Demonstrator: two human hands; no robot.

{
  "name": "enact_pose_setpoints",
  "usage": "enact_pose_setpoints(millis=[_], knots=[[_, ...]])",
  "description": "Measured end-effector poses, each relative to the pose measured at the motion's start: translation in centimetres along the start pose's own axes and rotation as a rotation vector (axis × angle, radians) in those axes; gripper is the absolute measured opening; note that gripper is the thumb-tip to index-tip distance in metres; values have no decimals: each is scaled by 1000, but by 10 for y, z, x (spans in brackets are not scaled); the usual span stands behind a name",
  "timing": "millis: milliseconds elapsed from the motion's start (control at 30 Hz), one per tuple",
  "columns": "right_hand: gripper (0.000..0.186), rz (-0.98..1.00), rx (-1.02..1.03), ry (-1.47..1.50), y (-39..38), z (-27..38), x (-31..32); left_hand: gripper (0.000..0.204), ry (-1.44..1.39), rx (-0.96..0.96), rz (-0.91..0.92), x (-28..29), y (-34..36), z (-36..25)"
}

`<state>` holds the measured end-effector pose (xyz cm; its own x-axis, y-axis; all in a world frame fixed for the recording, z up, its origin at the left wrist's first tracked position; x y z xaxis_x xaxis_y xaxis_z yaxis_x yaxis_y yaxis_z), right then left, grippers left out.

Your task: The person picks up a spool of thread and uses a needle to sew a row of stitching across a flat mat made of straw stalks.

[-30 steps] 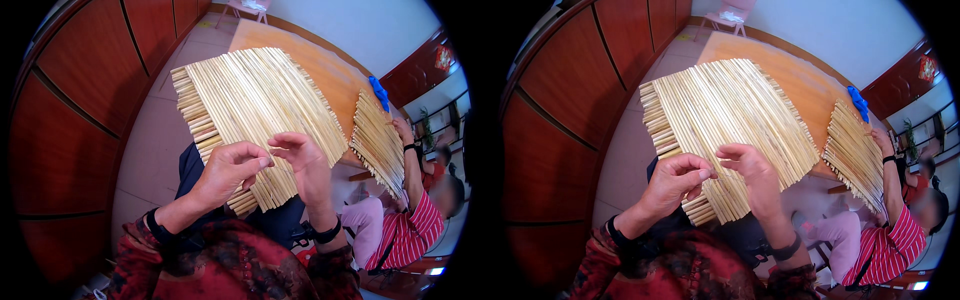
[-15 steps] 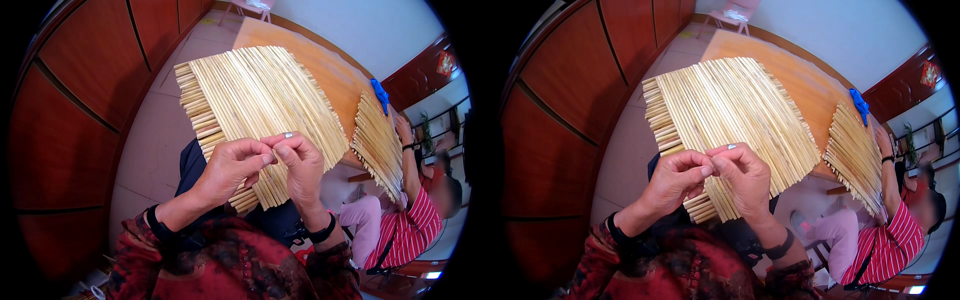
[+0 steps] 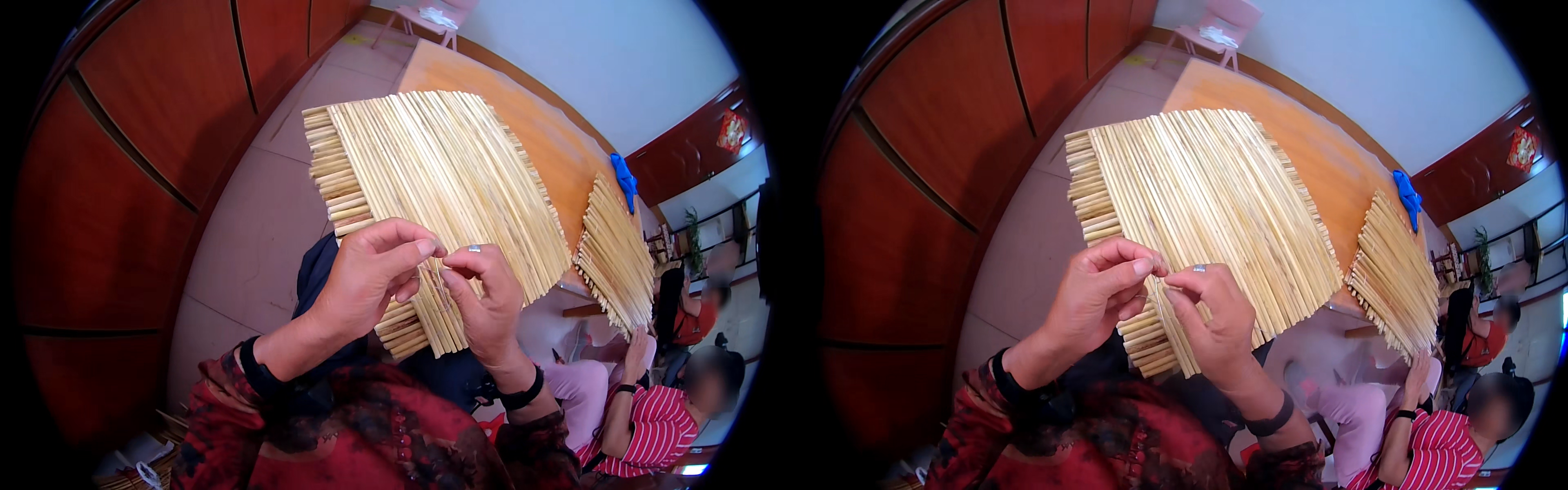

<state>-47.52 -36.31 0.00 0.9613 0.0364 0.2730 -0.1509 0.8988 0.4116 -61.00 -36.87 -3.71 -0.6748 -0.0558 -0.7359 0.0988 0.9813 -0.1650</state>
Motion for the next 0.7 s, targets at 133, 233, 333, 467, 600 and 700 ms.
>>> enact_pose_setpoints(millis=[133, 233, 333, 467, 600, 700], knots=[[30, -24, 584, -359, 5, 23, -7, 7, -83, 45, 0, 3, 2, 2], [30, 16, 632, -420, 6, 22, -9, 6, -129, 106, 2, 4, 1, 5], [28, 25, 619, -433, 7, 24, -8, 6, -137, 132, 14, 6, 2, 8], [22, 16, 524, -315, 8, 24, -5, 5, 1, -31, -1, 4, 2, 6], [14, 39, -57, 163, -4, -5, -2, 4, 361, -328, 6, 4, 0, -1], [12, 83, -265, 316, -10, -16, -5, 3, 375, -366, 13, -2, -5, -3]])
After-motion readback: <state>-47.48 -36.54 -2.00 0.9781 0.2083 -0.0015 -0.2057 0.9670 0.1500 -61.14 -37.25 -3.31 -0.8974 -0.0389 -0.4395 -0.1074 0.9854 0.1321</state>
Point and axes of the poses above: each hand's wrist, its own y-axis towards the middle knuckle, its own x-axis out of the back of the hand, z = x × y, the point moved 5 cm from there along y, towards the middle knuckle, and after that the axes turned 8 degrees about -z, right-handed, at the moved point
